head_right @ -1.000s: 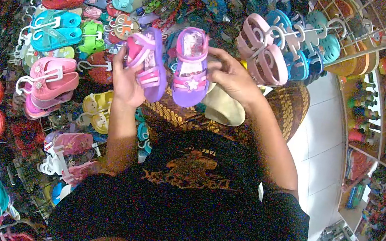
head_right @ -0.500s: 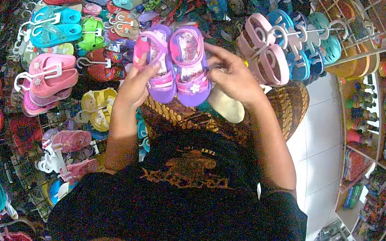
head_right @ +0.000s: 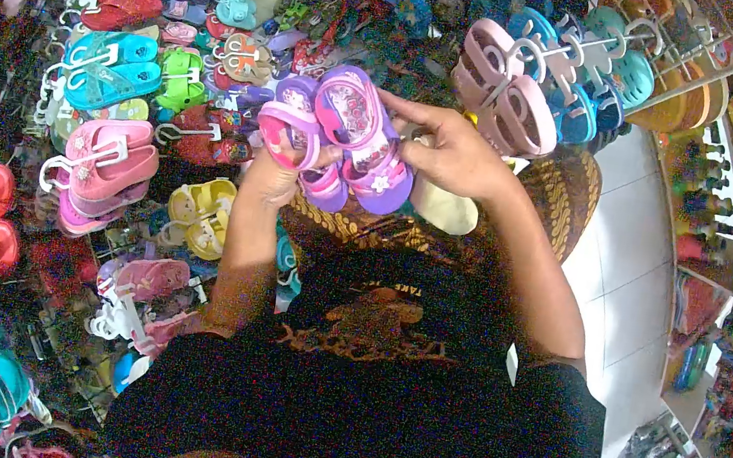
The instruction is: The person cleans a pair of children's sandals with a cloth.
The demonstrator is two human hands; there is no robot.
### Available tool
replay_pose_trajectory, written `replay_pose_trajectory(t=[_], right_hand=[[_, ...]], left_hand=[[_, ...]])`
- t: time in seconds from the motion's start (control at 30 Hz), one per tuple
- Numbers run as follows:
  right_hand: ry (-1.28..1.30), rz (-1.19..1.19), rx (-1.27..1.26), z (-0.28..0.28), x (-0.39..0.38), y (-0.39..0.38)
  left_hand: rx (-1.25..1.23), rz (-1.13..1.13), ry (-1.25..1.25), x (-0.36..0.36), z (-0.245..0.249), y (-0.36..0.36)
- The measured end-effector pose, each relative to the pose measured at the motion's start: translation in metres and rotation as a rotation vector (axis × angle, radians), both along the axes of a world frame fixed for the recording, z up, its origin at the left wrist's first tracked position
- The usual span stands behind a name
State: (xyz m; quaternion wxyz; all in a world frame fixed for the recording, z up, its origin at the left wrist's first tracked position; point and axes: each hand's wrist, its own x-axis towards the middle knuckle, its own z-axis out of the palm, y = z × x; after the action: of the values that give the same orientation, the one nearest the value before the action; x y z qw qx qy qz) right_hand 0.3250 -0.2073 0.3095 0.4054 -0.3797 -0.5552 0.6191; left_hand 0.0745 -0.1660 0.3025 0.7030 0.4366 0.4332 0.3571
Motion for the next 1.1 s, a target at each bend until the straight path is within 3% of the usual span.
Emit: replay_pose_trajectory(t=[0.17, 0.27, 0.3, 0.33, 0.37, 0.4, 0.47, 0.53, 0.6, 0.67, 0.73, 0.8, 0.9, 0.93, 1.0, 1.03, 1.07, 1.1], right_hand=[[-0.081, -0.087, 0.125, 0.019, -0.013, -0.003], [-0.029, -0.163, 0.128, 0.024, -0.020, -0.007], [0.186, -0.185, -0.059, 0.027, -0.019, -0.009], [0.395, -0.201, -0.249, 0.032, -0.016, -0.011], [0.421, -0.244, -0.272, 0.035, -0.009, -0.013], [0.257, -0.354, -0.322, 0.050, -0.005, -0.019], [0.066, -0.473, -0.147, 0.070, 0.000, -0.024], [0.094, -0.739, 0.011, 0.084, -0.004, -0.022], [0.154, -0.738, 0.070, 0.102, -0.015, -0.016], [-0.406, -0.657, 0.507, 0.080, -0.029, -0.001], [-0.141, -0.321, 0.426, 0.063, -0.049, 0.003], [-0.177, -0.201, 0.431, 0.057, -0.048, 0.002], [-0.017, -0.015, 0.029, 0.064, -0.038, -0.017], [-0.022, 0.053, -0.086, 0.062, -0.034, -0.021], [-0.234, 0.069, 0.265, 0.028, -0.035, -0.030], [-0.244, 0.140, 0.192, 0.021, -0.035, -0.037], [-0.253, 0.212, 0.117, 0.014, -0.036, -0.046], [-0.183, 0.127, 0.055, 0.006, -0.043, -0.050]], left_hand=[[-0.175, -0.056, -0.279, 0.009, -0.002, 0.008], [-0.205, -0.053, -0.487, -0.011, -0.041, 0.015], [-0.342, -0.081, -0.711, -0.009, -0.031, 0.012], [-0.208, -0.009, -0.626, -0.008, -0.029, 0.011], [-0.153, -0.088, -0.716, -0.013, -0.037, 0.014], [-0.120, -0.126, -0.750, -0.016, -0.040, 0.016], [-0.079, -0.160, -0.762, -0.022, -0.045, 0.019], [-0.092, -0.137, -0.745, -0.013, -0.032, 0.012], [-0.042, -0.123, -0.707, -0.001, -0.020, 0.007], [0.074, -0.123, -0.650, 0.015, -0.012, 0.003], [0.193, -0.116, -0.594, 0.027, -0.005, -0.002], [0.263, -0.100, -0.528, 0.030, 0.005, -0.009], [0.162, -0.041, -0.485, 0.015, 0.005, -0.013], [0.129, -0.053, -0.573, 0.004, 0.000, -0.007], [0.061, -0.162, -0.970, -0.012, -0.018, 0.011], [0.009, -0.230, -1.122, -0.014, -0.013, 0.016], [-0.082, -0.192, -1.175, -0.016, -0.005, 0.021], [0.143, -0.141, -0.953, -0.011, 0.003, 0.015]])
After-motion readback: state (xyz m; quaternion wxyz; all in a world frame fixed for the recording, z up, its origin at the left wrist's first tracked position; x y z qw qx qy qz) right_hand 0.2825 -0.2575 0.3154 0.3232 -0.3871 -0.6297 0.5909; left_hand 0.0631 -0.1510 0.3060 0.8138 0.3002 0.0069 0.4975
